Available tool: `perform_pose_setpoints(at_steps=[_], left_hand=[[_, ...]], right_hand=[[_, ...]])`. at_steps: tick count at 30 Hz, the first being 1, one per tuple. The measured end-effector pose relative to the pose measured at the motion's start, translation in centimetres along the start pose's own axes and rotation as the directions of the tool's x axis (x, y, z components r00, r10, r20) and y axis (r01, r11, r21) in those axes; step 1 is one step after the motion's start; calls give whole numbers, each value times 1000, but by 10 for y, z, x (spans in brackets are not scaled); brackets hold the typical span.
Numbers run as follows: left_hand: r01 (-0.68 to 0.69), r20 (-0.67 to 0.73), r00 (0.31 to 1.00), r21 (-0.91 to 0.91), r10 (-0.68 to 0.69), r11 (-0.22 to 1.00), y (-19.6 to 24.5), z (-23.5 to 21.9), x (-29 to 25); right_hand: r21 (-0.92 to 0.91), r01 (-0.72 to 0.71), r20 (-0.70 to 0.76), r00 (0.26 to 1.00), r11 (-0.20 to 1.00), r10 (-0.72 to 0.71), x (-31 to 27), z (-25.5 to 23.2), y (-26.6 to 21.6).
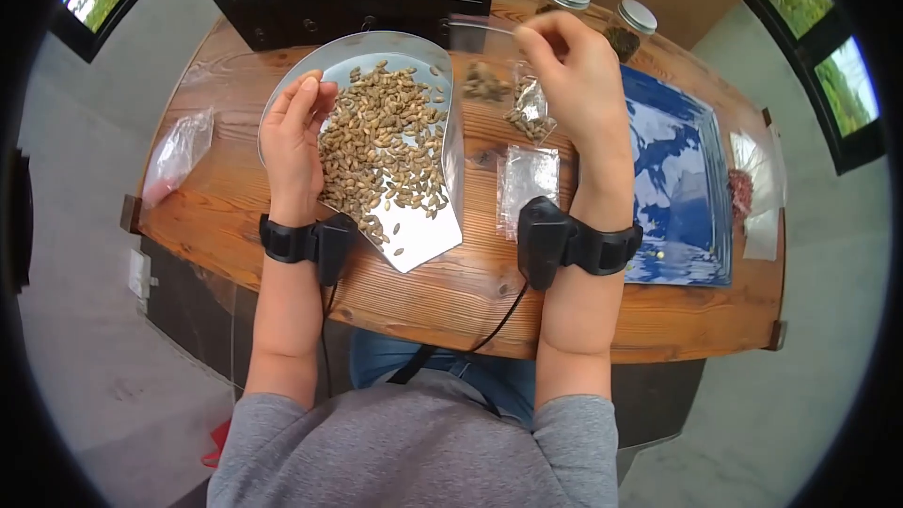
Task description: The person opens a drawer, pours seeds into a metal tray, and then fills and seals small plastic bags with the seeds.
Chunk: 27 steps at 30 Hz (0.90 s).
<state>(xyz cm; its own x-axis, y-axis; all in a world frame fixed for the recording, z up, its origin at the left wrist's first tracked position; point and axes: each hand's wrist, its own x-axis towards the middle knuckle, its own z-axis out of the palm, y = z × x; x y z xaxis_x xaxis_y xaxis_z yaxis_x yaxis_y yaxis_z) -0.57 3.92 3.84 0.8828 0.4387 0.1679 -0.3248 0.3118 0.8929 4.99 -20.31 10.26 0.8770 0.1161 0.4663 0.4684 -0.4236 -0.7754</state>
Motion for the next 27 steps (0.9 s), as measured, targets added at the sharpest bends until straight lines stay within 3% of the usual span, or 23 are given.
perform_pose_setpoints(at_steps=[4, 6, 10, 11, 13, 17, 23, 26, 27], left_hand=[[-27, 62, 998, 24, 25, 999, 0, 7, -6], [-34, 65, 997, 27, 32, 999, -2, 7, -6], [-21, 85, 996, 14, 20, 1000, -3, 7, -5], [-16, 92, 996, 12, 14, 1000, -3, 7, -5], [-17, 103, 995, 10, 16, 1000, -3, 8, -6], [-13, 111, 994, 27, 10, 1000, -2, 9, -7], [-19, 111, 994, 20, 16, 1000, -3, 9, -6], [-16, 101, 995, 16, 14, 1000, -3, 7, -5], [-10, 101, 995, 11, 9, 1000, -3, 7, -5]], right_hand=[[-104, -124, 73, 989, 987, 132, 6, 3, 25], [-108, -275, 150, 946, 955, 289, 6, 7, 26], [-130, -388, 147, 902, 912, 405, 7, 3, 37], [-131, -390, 146, 902, 912, 406, 6, 1, 44], [-499, -208, -43, 976, 841, 216, 4, -2, 56], [-450, -243, -22, 965, 859, 262, 5, -8, 45], [-361, -212, 183, 939, 908, 292, -4, -8, 23], [-460, -167, 261, 913, 872, 312, -19, -10, 14], [-505, -150, 345, 868, 850, 357, -24, -13, 13]])
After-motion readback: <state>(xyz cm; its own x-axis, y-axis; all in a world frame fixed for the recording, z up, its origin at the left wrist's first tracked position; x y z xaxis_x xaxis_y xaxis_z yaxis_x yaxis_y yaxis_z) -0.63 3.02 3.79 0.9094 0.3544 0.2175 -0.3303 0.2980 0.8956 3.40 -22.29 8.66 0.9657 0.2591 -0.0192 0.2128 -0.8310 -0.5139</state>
